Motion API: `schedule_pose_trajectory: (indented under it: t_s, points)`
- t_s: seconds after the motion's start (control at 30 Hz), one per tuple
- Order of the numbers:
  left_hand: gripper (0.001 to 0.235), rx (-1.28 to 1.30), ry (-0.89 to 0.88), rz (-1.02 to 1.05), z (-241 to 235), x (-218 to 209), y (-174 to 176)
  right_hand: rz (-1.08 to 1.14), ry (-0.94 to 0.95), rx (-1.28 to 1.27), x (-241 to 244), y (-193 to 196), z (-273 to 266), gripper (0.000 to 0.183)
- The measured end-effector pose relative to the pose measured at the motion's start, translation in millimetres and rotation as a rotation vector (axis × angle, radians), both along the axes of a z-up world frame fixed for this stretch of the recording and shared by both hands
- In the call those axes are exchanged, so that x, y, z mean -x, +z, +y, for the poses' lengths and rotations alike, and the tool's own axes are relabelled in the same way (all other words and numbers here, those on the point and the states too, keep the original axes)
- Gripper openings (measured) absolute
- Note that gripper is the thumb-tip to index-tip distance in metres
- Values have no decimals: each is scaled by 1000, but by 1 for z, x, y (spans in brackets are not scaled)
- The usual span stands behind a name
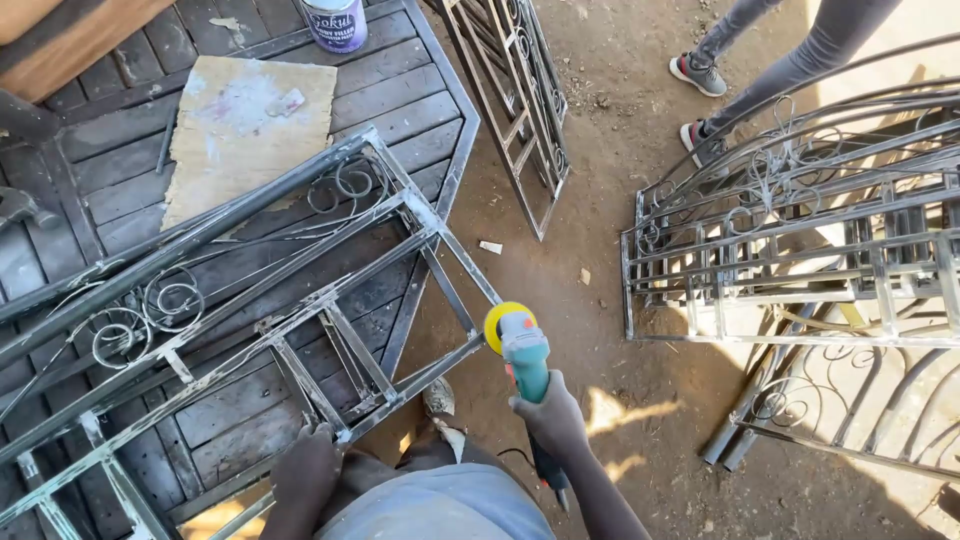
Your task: Grinding and smoothing welds on a metal frame using a handheld angle grinder.
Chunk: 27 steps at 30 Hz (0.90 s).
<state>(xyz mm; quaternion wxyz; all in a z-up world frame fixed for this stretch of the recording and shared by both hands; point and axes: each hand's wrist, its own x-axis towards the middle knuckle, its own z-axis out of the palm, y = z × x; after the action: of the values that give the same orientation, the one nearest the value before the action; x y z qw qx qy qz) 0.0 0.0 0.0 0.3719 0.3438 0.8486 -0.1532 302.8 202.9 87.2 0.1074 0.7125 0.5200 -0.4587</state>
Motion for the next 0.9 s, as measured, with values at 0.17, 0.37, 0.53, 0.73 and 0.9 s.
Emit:
schedule_pose_trajectory:
  t_s: [0.17,0.37,0.53,0.73,0.9]
  points:
    - [35,72,58,-26,5,0,-4,44,115,75,-16,1,9,49]
    - [34,85,82,-37,13,-3,10,31,175,80,-14,-19,-7,55]
    - [29,27,66,-16,1,0,-15,44,78,65,-5,-16,-11,52]
    - [27,38,52,-37,3,-4,-6,54,104,83,-13,-3,-1,55]
    - [36,15,78,-21,-4,-2,-18,62,-54,37,4,7,4,50]
